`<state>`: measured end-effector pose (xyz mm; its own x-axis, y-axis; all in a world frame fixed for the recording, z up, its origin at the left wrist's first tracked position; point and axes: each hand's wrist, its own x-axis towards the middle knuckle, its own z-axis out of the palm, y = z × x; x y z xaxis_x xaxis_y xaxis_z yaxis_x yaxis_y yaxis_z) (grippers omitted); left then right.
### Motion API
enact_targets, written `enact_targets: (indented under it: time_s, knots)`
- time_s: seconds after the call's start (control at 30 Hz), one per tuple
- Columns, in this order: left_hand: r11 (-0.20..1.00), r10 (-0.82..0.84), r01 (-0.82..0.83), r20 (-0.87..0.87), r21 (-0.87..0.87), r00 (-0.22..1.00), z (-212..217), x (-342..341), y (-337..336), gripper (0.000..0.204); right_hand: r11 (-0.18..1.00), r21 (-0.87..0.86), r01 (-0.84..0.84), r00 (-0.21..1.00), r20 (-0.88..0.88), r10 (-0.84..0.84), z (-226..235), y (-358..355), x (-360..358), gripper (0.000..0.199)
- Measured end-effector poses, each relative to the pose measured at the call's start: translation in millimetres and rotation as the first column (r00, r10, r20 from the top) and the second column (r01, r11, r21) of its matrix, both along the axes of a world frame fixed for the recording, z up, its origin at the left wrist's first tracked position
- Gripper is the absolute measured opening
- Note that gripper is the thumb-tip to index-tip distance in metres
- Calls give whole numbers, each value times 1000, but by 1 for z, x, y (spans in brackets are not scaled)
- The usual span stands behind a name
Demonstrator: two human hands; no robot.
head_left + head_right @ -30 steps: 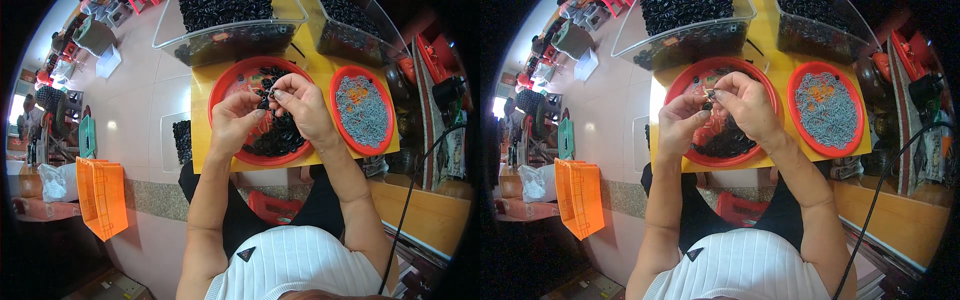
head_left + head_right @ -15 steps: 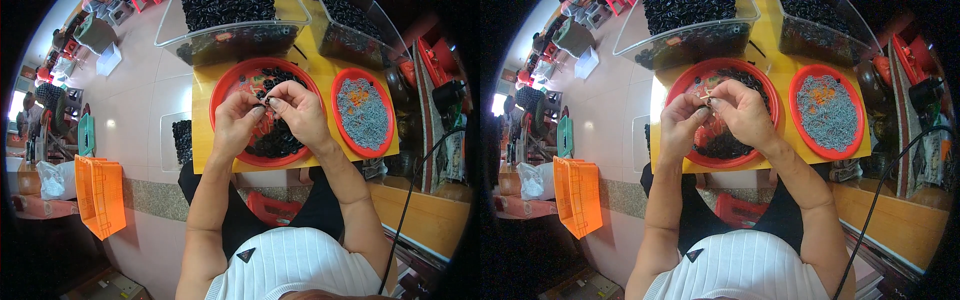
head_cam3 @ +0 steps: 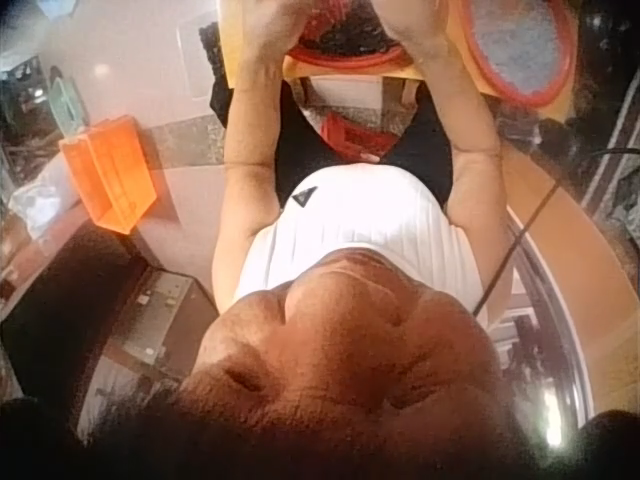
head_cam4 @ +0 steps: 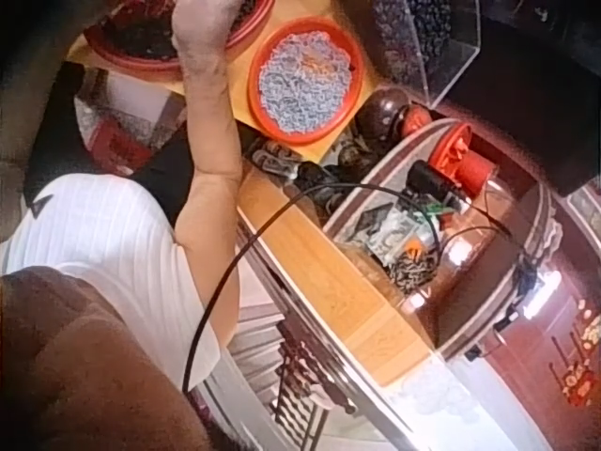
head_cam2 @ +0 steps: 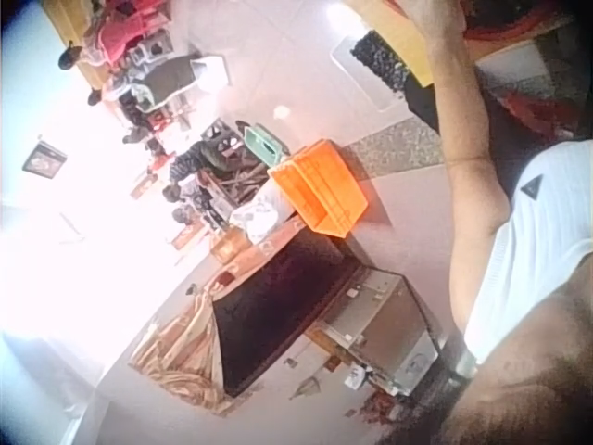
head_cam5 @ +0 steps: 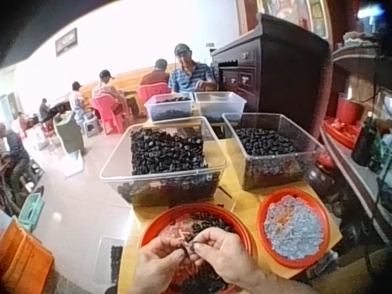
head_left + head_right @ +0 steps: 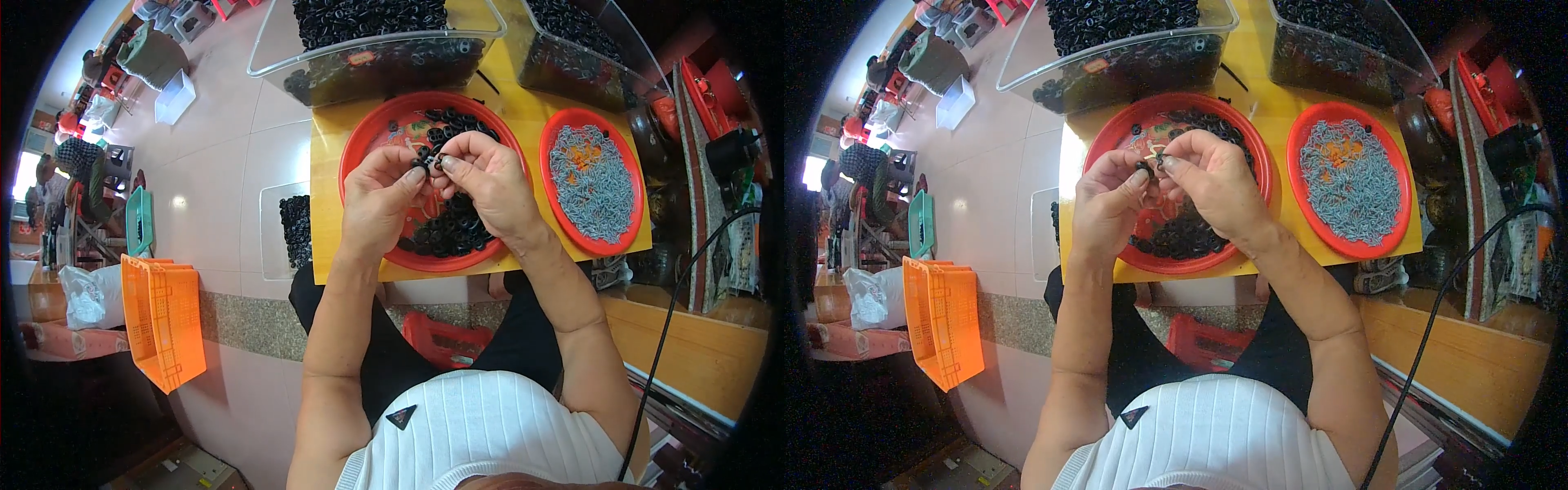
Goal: The person assembles plastic cord locks by hand, taking plastic components and springs from trays and fitting them together.
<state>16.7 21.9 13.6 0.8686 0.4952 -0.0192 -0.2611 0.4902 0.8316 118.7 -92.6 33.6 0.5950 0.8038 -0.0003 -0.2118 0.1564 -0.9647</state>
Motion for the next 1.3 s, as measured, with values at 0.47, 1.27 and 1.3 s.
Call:
enact_targets:
  time_s: [0.47, 1.27, 1.3]
  knots:
    - [997, -33, 34, 6, -67, 999, 2, -1, 0, 23, 995, -93, 35, 993, 113, -24, 6, -4, 5, 7]
    - [997, -56, 57, -19, 54, 998, 1, -2, -1, 25, 986, -147, 80, 952, 303, -32, 6, -4, 3, 5]
    - [997, -56, 57, -19, 54, 998, 2, -2, -2, 25, 986, -147, 79, 953, 302, -31, 7, -4, 2, 5]
